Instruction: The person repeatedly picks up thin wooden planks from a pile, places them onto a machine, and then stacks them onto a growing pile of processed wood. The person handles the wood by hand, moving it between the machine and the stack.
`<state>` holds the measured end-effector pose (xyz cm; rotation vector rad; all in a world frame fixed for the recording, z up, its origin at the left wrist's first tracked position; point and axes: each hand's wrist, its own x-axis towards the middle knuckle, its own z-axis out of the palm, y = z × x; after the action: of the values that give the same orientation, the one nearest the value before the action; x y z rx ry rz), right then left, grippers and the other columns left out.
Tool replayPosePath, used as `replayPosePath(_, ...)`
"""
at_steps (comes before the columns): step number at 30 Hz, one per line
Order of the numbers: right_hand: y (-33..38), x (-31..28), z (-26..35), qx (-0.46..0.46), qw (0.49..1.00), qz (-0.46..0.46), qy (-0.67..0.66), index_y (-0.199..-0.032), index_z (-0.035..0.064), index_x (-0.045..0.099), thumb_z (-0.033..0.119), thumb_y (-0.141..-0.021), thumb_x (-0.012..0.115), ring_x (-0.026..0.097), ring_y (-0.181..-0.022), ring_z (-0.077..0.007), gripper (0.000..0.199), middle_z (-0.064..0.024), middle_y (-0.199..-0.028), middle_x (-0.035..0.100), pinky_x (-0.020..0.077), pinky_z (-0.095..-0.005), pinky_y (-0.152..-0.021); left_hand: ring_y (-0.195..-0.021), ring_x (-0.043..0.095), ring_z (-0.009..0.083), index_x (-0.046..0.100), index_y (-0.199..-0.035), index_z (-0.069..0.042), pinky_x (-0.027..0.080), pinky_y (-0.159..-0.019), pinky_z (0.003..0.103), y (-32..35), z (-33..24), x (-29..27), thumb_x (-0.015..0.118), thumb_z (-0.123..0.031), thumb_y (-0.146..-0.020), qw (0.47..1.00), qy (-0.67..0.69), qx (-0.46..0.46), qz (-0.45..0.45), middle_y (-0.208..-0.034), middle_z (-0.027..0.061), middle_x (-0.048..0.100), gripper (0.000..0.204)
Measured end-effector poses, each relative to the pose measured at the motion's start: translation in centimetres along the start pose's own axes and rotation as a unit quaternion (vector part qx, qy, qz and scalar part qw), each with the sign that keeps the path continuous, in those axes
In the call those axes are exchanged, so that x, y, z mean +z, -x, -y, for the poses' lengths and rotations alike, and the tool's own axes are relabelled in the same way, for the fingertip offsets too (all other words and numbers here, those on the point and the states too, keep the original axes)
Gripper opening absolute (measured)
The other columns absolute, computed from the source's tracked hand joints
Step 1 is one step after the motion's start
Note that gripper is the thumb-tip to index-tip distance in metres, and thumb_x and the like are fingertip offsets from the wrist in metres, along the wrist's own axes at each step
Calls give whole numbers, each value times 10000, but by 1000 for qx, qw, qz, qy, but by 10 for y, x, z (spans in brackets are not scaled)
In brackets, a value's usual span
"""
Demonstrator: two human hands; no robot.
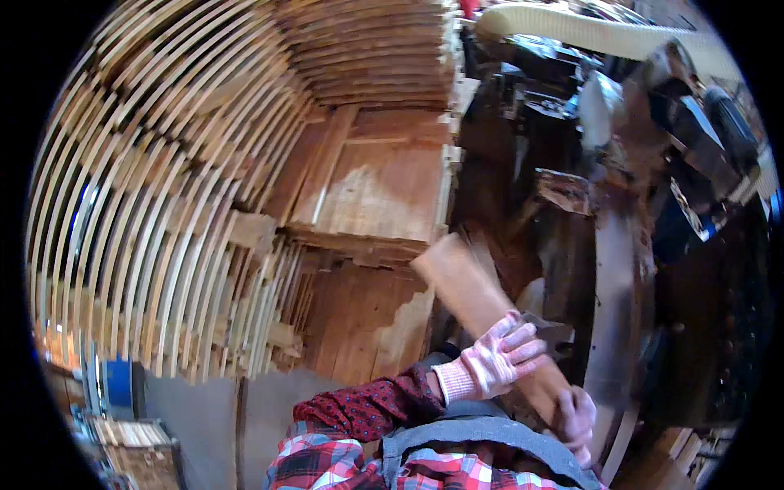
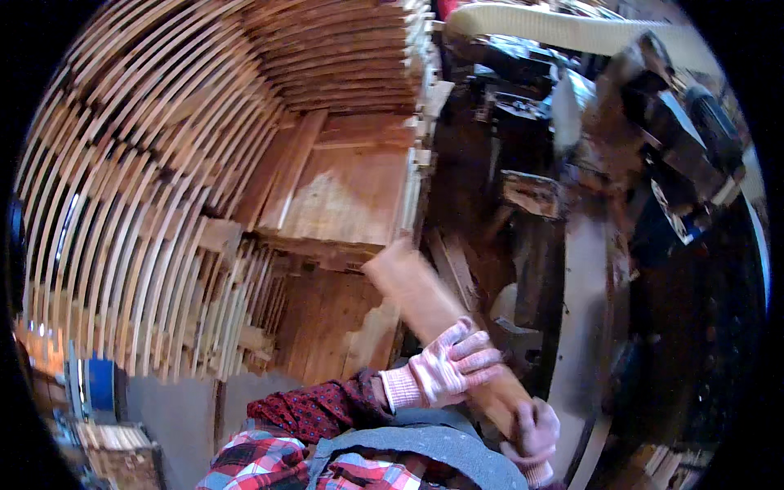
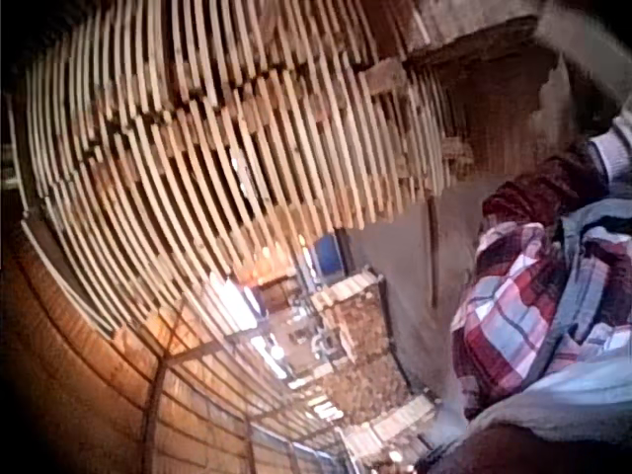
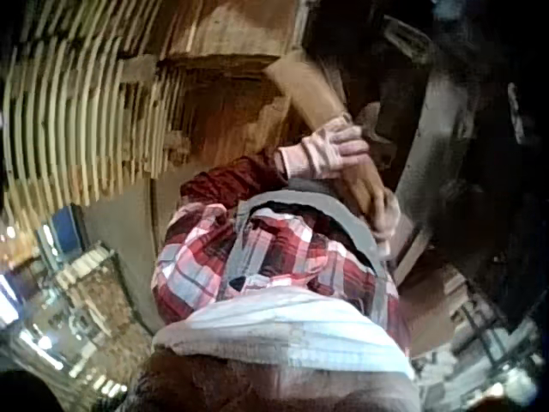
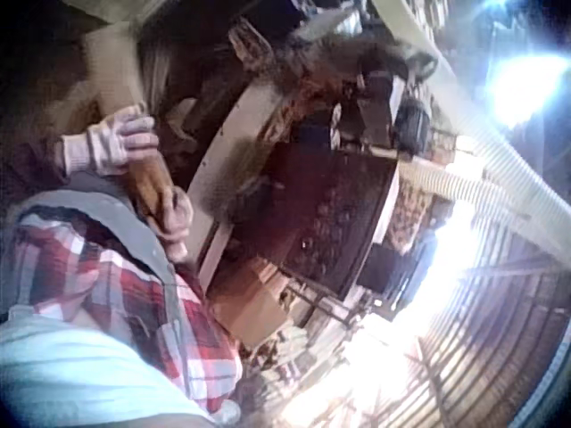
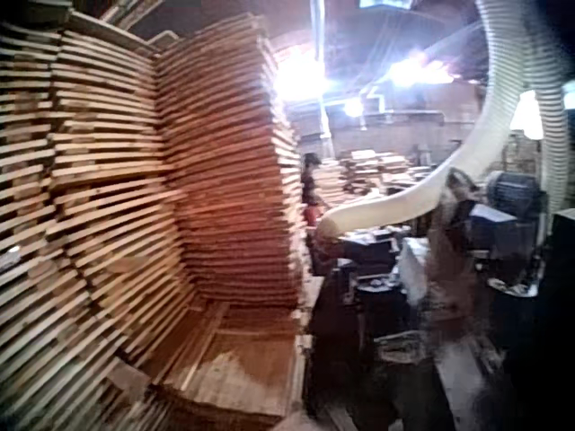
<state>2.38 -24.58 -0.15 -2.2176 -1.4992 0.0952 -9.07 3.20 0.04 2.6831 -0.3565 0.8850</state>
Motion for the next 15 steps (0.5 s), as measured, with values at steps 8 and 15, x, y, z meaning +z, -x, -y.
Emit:
replayPosePath(8, 154, 39, -82, 13, 931, -253, 265, -1381, -36, 619, 399, -876, 821, 702, -997, -411, 696, -254, -1118, 732, 590, -473, -848, -1544, 309, 360, 318, -1638, -137, 207, -1273, 567, 105, 305, -50, 657, -678, -857, 787, -330, -501, 142, -1699, 161, 298, 1008)
replayPosePath(15, -54, 16, -165, 46, 961, -187, 200, -1214, -21, 604, 0, -1019, 592, 639, -1223, -472, 197, -258, -1361, 622, 480, -574, -1118, -1512, 365, 431, 218, -1672, -114, 367, -1188, 582, 170, 435, -141, 568, -820, -848, 520, -334, -770, 156, -1695, 223, 294, 1140)
